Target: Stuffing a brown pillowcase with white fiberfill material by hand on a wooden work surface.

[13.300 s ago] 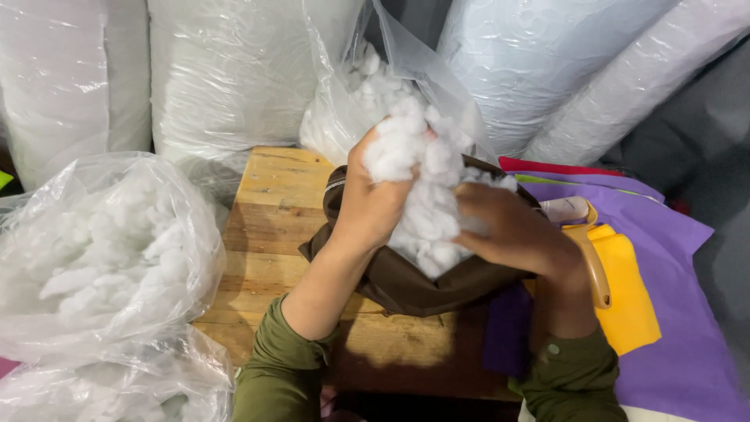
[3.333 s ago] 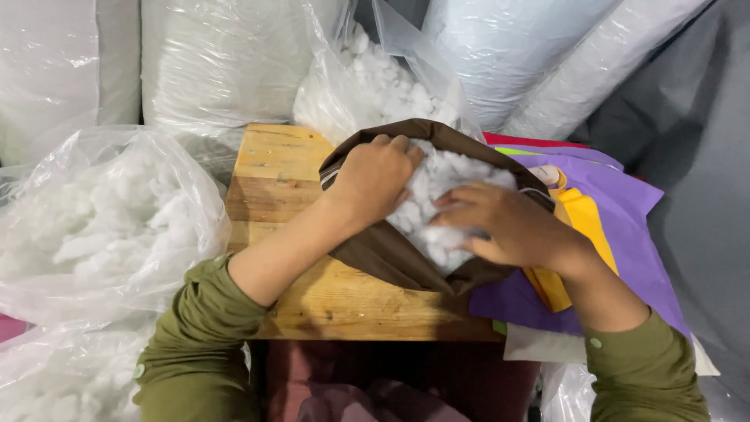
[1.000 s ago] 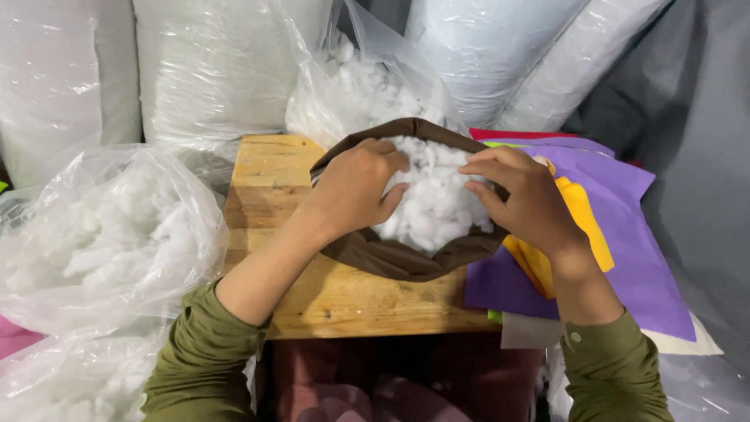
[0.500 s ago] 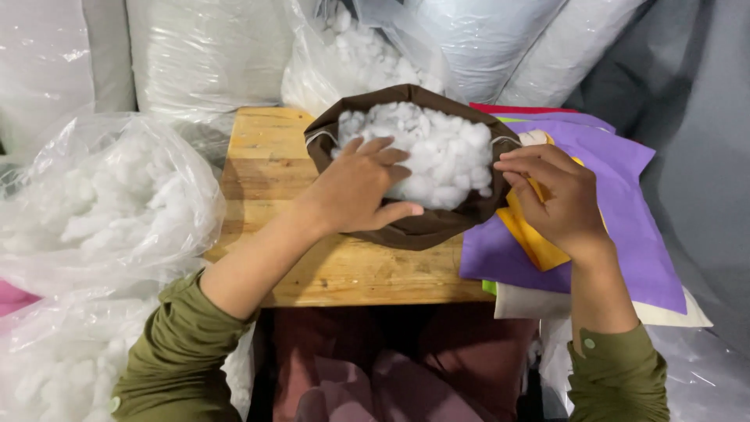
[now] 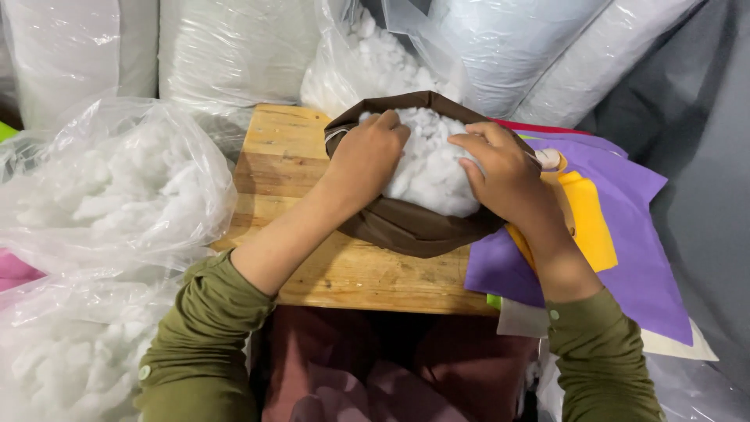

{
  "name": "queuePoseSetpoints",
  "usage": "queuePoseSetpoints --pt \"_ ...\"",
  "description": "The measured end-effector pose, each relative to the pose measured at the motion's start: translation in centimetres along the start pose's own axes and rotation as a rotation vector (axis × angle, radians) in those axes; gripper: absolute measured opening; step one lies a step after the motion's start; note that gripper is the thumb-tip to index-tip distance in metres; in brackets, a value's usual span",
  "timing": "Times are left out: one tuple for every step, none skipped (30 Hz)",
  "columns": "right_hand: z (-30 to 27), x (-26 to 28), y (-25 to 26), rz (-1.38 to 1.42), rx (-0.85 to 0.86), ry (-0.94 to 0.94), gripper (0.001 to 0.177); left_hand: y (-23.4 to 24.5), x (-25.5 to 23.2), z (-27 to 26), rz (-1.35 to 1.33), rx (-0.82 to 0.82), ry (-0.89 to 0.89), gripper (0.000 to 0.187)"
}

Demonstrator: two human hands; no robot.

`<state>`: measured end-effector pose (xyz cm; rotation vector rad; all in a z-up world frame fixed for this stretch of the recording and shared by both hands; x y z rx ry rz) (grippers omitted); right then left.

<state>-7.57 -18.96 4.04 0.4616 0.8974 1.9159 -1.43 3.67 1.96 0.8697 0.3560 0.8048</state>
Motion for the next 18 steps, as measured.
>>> queuePoseSetpoints --pt "0.0 0.1 -1.2 0.0 0.0 -0.004 0.031 -1.3 -0.2 -0.4 -0.001 0.002 -0.003 0.026" --pt "0.0 0.0 -2.9 0.003 0.186 -0.057 0.044 -3.2 -0.3 -0.9 0.015 0.227 0.003 0.036" --pt "0.0 -0.1 -4.6 0.005 0.369 -0.106 0.061 -5.0 -0.4 -1.4 0.034 0.447 0.011 0.047" --pt "0.4 0.5 -3.8 0.003 0.365 -0.107 0.061 -4.9 -0.6 -1.9 0.036 0.444 0.009 0.047" --pt "0.7 0.9 -3.2 0.042 0.477 -0.142 0.061 -4.7 -0.8 -2.2 0.058 0.414 -0.017 0.039" --pt "1.0 1.3 -2.6 0.082 0.589 -0.177 0.061 -4.5 -1.0 -2.5 0.079 0.384 -0.043 0.032" --pt "1.2 1.2 -0.5 0.076 0.577 -0.174 0.061 -1.1 -0.7 -2.1 0.086 0.374 -0.046 0.032" --pt "1.8 1.3 2.2 0.187 0.346 -0.14 0.049 2.5 -0.5 -1.7 -0.039 0.277 -0.081 0.036" --pt "1.9 1.5 4.8 0.3 0.123 -0.105 0.039 6.1 -0.5 -1.6 -0.167 0.185 -0.111 0.04" --pt "1.3 0.6 5.7 0.299 0.121 -0.102 0.039 8.0 0.1 -2.0 -0.165 0.182 -0.11 0.04" --pt "0.6 -0.6 7.0 0.31 -0.003 -0.191 0.025 10.3 0.8 -2.4 -0.384 0.029 -0.057 0.039" --pt "-0.1 -1.8 8.2 0.32 -0.127 -0.281 0.014 12.6 1.6 -2.9 -0.599 -0.127 -0.002 0.038" --pt "-0.8 -3.3 7.5 0.32 -0.125 -0.283 0.014 12.5 1.7 -3.5 -0.602 -0.124 -0.001 0.038" --pt "-1.7 -5.2 6.4 0.299 -0.022 -0.472 0.023 12.2 2.7 -4.2 -0.712 -0.157 0.331 0.042" --pt "-2.9 -7.0 5.4 0.277 0.08 -0.664 0.035 11.8 3.6 -5.1 -0.808 -0.178 0.663 0.046" --pt "-3.2 -7.4 4.3 0.278 0.079 -0.671 0.035 11.3 3.6 -4.9 -0.808 -0.171 0.66 0.046" --pt "-3.9 -8.2 2.8 0.503 0.145 -0.887 0.039 9.9 4.0 -5.4 -1.048 -0.053 1.063 0.06" --pt "-4.7 -8.7 1.2 0.734 0.211 -1.098 0.044 8.6 3.9 -6.1 -1.271 0.081 1.472 0.074"
Point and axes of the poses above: each hand's wrist, its own z-axis towards the middle knuckle, its own y-axis out of the back of the hand, x = y × z, the point moved 3 cm from there along z, towards the middle knuckle, and after that the axes turned 7 degrees about -x, right-handed, at the moved point
